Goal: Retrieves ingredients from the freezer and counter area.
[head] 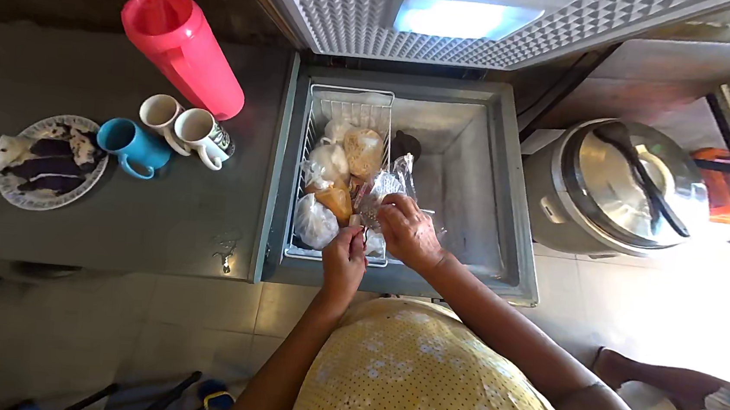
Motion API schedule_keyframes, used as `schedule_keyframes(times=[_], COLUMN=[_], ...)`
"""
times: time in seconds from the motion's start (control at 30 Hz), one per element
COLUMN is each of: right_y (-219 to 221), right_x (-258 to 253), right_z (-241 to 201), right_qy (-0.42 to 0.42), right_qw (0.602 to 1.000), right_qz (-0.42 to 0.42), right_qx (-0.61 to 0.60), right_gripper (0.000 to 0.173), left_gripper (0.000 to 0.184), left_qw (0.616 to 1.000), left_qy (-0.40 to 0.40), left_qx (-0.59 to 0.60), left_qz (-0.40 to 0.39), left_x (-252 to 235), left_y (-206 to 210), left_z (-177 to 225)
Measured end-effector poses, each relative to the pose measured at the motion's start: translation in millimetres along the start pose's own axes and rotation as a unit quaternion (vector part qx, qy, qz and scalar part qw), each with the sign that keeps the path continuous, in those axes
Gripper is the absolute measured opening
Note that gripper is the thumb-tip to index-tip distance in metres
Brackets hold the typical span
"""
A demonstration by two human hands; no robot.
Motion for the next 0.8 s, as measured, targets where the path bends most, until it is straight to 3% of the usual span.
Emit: schedule_keyframes(times=[0.1,0.2,0.33,0.43,0.57,0.7,0.8], right_y=[-6.3,-15.8,-30.5,-33.5,-28.2,-10.7,-9.3], right_x=[2.1,-6.1,-32.7,-56.0,-68.2,-63.4,-53.9], right_z=[1.8,-1.3,0.0,8.0,-2.0,-13.2,-29.8], right_qy=[0.031,0.148,0.309,0.348,0.312,0.207,0.129], right_qw=[0.999,0.988,0.947,0.920,0.917,0.914,0.933], right_qz=[0.017,0.019,-0.087,-0.182,-0.243,-0.346,-0.335], right_qx=[-0.031,-0.047,-0.026,0.017,0.052,0.039,-0.025], right_gripper=[0.023,0.028,0.040,0.027,0.023,0.021,0.024], left_gripper=[0.027,0.027,0.025,0.026,0.025,0.025,0.026], left_qw=[0.994,0.984,0.966,0.967,0.978,0.990,0.999], left_qy=[0.063,0.109,0.148,0.139,0.119,0.061,0.003], left_qx=[-0.084,-0.140,-0.207,-0.215,-0.173,-0.123,-0.038], left_qz=[0.015,0.034,0.033,0.007,0.002,-0.008,-0.016], left_x=[3.0,8.8,13.8,14.2,14.1,11.8,11.9], left_y=[0.2,1.7,4.3,5.8,5.7,6.4,7.7], left_z=[-4.2,-3.5,2.2,3.2,3.2,-4.0,-15.1])
Point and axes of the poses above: each hand's wrist, its own x-axis away from the middle knuckle, its own y-axis out of the palm, z = x × y, the point moved 2 cm from there along -x, towards the middle knuckle, and after that the axes turned 14 degrees about -x, right-handed, at the moved point
